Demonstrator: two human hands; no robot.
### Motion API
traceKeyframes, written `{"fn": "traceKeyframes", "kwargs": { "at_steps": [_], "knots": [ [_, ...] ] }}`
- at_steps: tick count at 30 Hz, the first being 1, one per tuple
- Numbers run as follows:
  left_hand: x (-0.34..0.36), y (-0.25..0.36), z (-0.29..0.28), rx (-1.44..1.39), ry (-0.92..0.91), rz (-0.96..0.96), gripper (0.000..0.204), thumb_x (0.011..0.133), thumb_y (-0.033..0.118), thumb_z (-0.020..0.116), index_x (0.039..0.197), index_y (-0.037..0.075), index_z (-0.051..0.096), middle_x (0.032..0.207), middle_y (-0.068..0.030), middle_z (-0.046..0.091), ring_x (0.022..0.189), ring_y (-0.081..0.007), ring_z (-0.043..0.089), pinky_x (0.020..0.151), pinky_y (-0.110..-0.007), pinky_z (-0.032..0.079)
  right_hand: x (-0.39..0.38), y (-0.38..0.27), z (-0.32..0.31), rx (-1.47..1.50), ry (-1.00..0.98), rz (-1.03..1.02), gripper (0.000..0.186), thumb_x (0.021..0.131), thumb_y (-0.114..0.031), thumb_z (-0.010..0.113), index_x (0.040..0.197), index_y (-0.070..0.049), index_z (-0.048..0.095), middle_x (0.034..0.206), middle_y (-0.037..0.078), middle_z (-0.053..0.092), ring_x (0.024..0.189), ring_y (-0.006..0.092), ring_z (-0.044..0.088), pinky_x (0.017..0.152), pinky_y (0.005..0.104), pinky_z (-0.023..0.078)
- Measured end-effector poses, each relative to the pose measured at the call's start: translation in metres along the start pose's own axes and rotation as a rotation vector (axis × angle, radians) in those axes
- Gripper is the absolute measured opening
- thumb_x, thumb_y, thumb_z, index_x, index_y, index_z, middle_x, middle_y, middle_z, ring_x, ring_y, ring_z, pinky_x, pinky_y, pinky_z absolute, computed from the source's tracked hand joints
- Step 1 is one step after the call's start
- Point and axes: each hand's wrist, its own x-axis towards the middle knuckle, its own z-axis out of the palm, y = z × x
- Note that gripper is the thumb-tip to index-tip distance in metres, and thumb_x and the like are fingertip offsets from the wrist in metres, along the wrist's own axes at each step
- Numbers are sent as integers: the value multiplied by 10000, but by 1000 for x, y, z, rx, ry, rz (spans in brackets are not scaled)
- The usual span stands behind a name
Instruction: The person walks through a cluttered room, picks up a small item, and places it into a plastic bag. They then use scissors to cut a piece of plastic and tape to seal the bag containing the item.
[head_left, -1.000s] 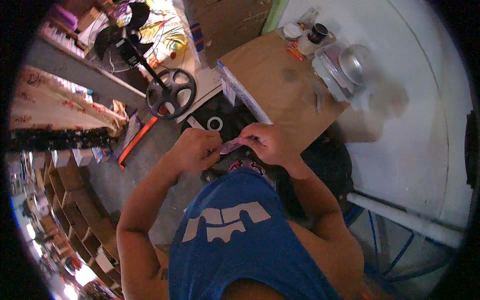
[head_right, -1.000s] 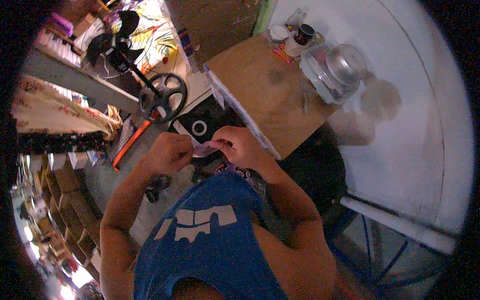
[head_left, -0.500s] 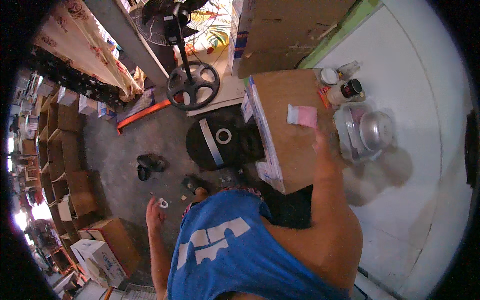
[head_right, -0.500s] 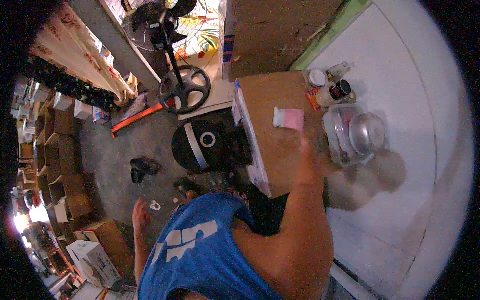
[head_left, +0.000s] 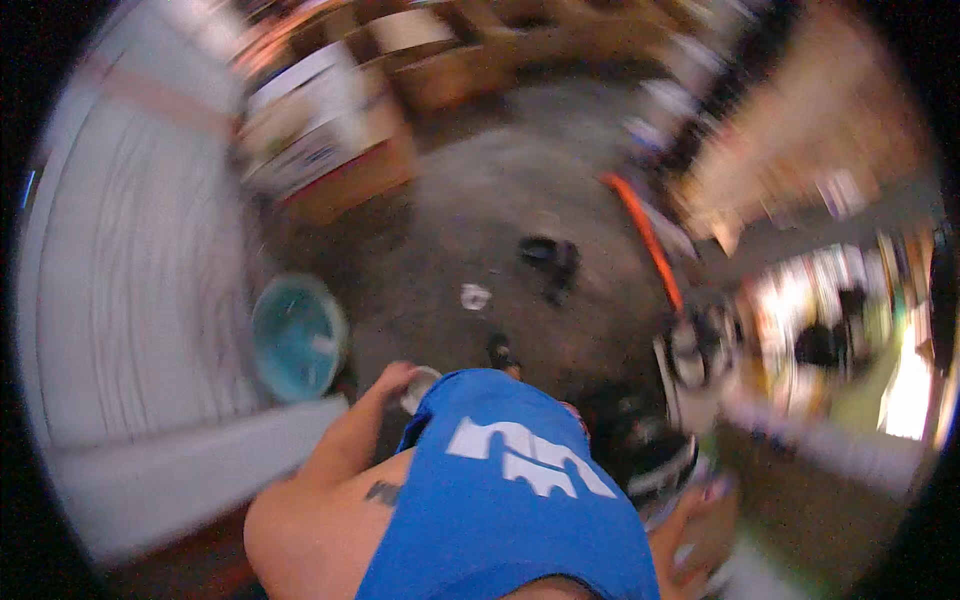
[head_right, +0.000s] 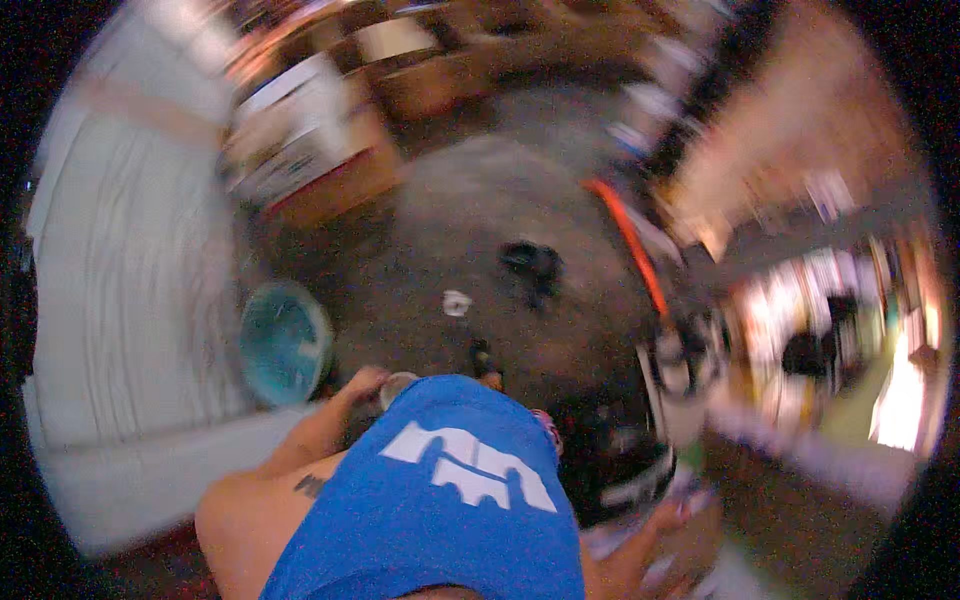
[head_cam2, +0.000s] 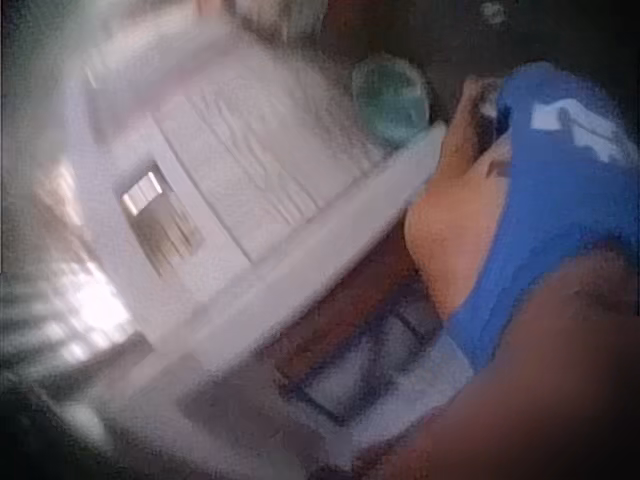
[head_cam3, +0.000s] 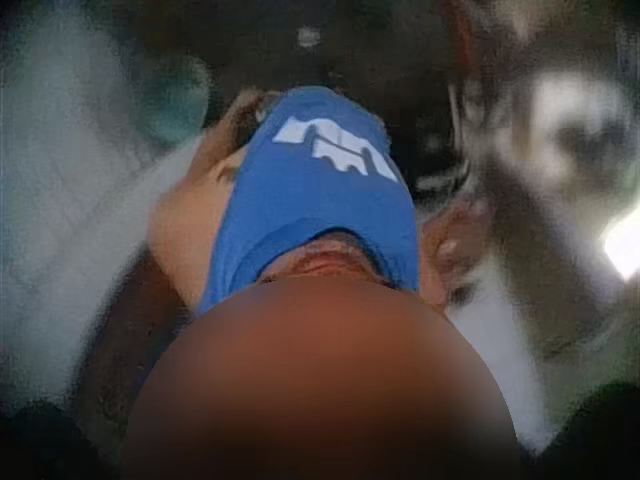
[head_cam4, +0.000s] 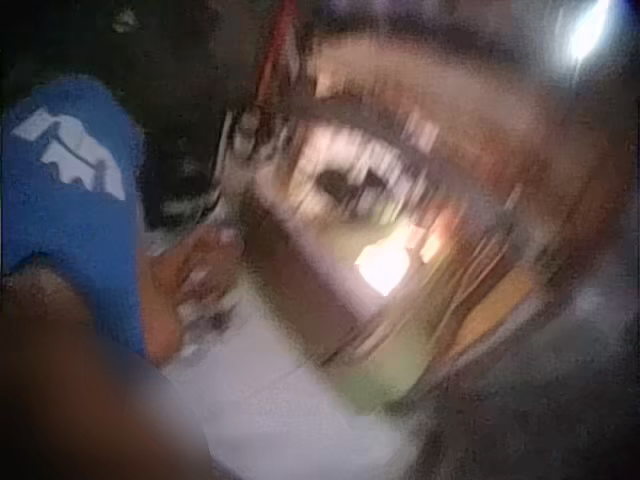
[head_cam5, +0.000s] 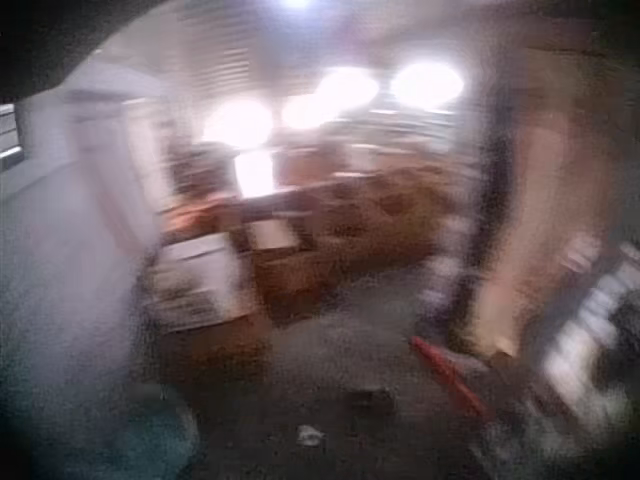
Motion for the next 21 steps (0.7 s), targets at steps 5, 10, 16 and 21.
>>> {"fn": "traceKeyframes", "kwargs": {
  "at_steps": [5, 10, 16, 21],
  "knots": [
    [8, 90, -99, -748, 143, -48, 355, 857, 46, 525, 1185, 86, 651, 983, -111, 685, 896, -242, 640, 761, -369, 514, 72, -272, 100, 196, -324, -326, 331, 831, -262, 662, 1041, -8, 694, 1035, 153, 700, 953, 302, 642, 891, 403, 492],
    [13, 68, -151, -859, 568, -7, 358, 869, 39, 538, 1210, 82, 640, 884, -38, 642, 646, -127, 567, 527, -299, 471, -19, -560, 246, 224, -1075, -677, 254, 880, -193, 683, 1064, -24, 642, 927, 77, 632, 773, 193, 610, 627, 349, 531],
    [24, -81, -142, -1240, 631, -314, 180, 869, 150, 596, 990, 51, 686, 684, -85, 637, 529, -230, 599, 472, -399, 460, -182, -766, 334, -108, -1384, -964, 220, 872, -205, 678, 1008, -33, 692, 768, 53, 652, 679, 161, 607, 552, 312, 491],
    [-27, -176, -105, -226, 255, -483, 210, 755, 275, 648, 853, 111, 735, 852, -151, 707, 756, -345, 689, 649, -474, 540, -275, -900, 388, -413, -1166, -1192, 247, 818, -250, 685, 972, -63, 734, 871, 110, 728, 787, 222, 692, 713, 358, 547]
  ]
}}
